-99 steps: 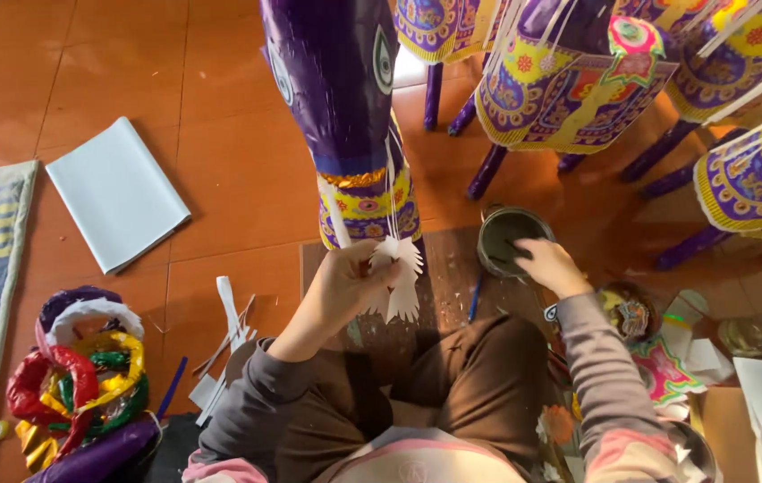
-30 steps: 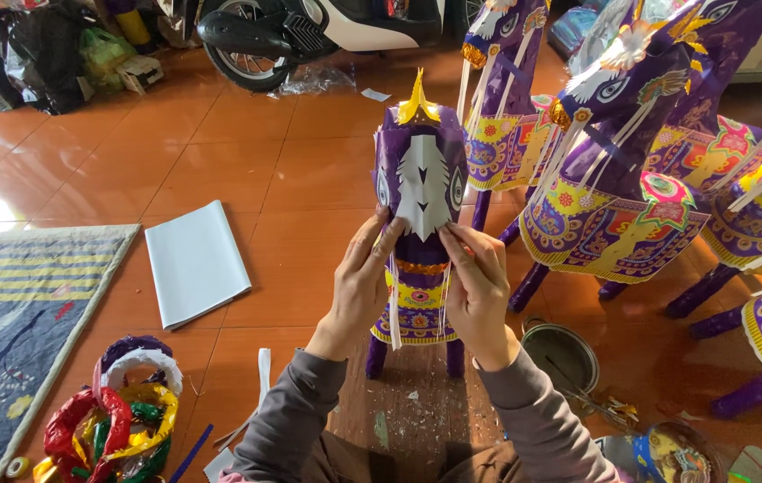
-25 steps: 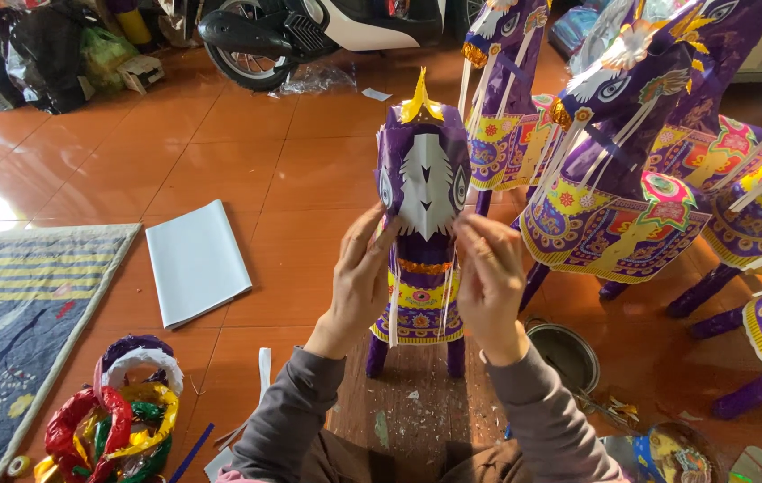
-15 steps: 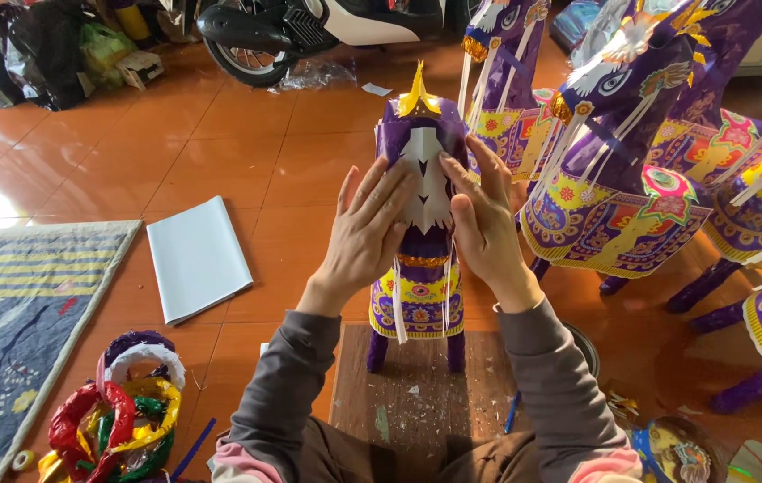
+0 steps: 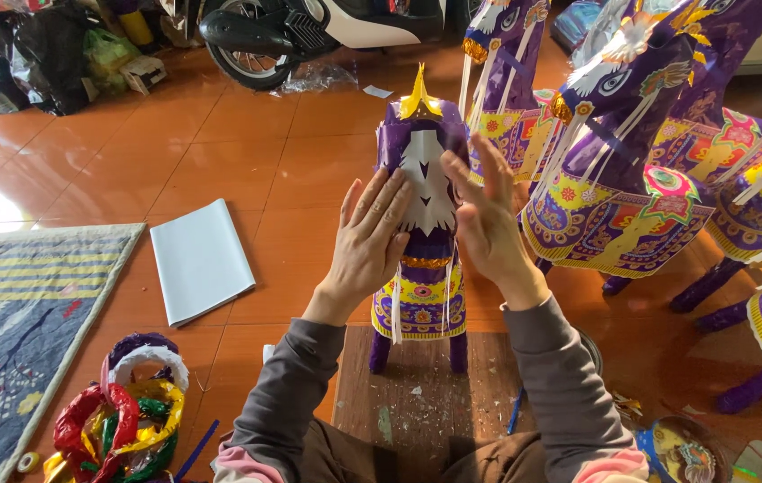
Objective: Decorating traditional paper horse models using glue, paper cutouts, and paint.
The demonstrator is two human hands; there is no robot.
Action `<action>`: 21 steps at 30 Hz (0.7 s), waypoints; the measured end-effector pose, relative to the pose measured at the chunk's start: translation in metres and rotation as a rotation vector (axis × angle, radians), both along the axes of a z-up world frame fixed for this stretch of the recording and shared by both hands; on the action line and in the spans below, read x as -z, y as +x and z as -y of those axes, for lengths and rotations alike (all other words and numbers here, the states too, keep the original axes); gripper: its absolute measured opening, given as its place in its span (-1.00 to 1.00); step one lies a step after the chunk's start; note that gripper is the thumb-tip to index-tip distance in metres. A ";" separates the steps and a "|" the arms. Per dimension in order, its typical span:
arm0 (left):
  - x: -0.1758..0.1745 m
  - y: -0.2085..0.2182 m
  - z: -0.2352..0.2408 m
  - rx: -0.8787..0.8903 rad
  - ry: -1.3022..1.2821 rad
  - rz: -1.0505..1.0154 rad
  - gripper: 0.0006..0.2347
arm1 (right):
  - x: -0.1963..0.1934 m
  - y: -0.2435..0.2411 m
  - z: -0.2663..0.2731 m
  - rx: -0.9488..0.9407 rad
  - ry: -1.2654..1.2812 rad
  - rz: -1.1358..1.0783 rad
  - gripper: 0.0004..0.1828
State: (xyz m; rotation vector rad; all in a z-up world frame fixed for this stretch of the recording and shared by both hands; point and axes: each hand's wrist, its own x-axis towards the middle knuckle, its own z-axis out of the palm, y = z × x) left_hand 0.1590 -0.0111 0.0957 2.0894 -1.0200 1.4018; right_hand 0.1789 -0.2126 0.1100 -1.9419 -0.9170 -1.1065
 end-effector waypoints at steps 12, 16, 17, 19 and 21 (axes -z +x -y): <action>0.037 -0.013 -0.004 0.034 -0.117 0.040 -0.61 | 0.031 -0.044 -0.003 -0.034 0.152 -0.016 -0.44; 0.049 -0.016 0.001 0.017 -0.121 -0.035 -0.60 | 0.043 -0.051 -0.008 -0.075 0.130 -0.009 -0.45; 0.052 -0.016 0.001 0.032 -0.135 -0.036 -0.60 | 0.047 -0.052 -0.009 -0.089 0.125 -0.009 -0.46; 0.051 -0.019 0.002 0.067 -0.153 -0.056 -0.60 | 0.044 -0.057 -0.006 -0.130 0.176 -0.059 -0.43; 0.049 -0.021 0.003 0.102 -0.172 -0.074 -0.60 | 0.041 -0.057 -0.004 -0.171 0.228 -0.105 -0.40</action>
